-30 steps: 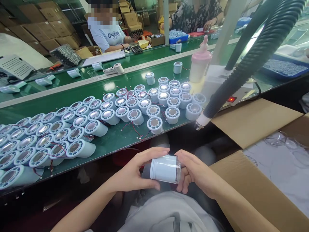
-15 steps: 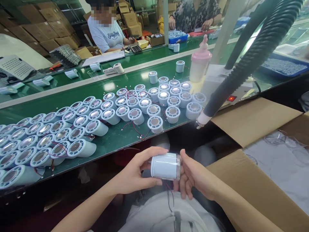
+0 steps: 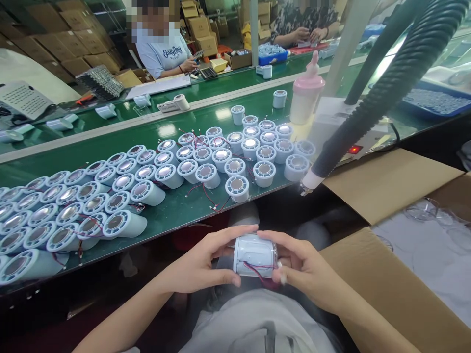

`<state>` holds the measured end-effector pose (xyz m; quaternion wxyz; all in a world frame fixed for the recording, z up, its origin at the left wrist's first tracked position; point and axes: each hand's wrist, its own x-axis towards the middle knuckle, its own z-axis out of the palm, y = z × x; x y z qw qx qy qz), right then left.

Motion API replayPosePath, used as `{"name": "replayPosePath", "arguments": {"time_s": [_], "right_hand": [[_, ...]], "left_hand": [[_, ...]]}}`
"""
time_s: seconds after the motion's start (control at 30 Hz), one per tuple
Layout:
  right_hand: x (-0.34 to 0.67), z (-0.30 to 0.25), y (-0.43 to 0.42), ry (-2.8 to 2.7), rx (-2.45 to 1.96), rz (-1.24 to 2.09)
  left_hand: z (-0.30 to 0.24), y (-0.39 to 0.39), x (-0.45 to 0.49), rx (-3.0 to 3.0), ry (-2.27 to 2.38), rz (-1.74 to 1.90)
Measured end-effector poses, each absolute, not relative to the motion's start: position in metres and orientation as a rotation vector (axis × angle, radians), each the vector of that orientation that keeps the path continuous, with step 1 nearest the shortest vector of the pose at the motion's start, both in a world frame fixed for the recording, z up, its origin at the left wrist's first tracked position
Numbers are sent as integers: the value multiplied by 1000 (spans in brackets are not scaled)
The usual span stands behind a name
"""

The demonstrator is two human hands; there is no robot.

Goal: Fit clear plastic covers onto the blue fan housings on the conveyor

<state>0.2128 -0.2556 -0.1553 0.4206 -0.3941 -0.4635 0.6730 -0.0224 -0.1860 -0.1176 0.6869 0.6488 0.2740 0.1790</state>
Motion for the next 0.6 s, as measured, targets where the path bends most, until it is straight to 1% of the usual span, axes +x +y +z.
{"name": "replayPosePath", "arguments": {"time_s": [0.13,0.3,0.33,0.4,0.43,0.5,0.53,0.6], "right_hand": [[209,-162,-253,-1223,-1098,1597],[198,-172,-249,-1270,-1132,1712],[203,-173,-247,-1336,-1172,1670],[227,-176,-241,-1424,-1403,1406],[247,-178,-240,-1403,-1559,1212],[298,-180,-244,-1228,-1840,853],[325,-182,-248,-1133,-1939,754],[372,-187,-259,-1002,-2092,663]], "left_hand": [[-128,-185,-22,1251,584,348],[-144,-179,-17,1187,677,251],[-142,-170,-19,1223,714,204],[-128,-137,-30,1381,766,150],[-115,-111,-37,1511,838,242],[-83,-48,-48,1840,1148,462],[-66,-14,-51,1995,1331,646],[-36,48,-49,2218,1599,779]]}}
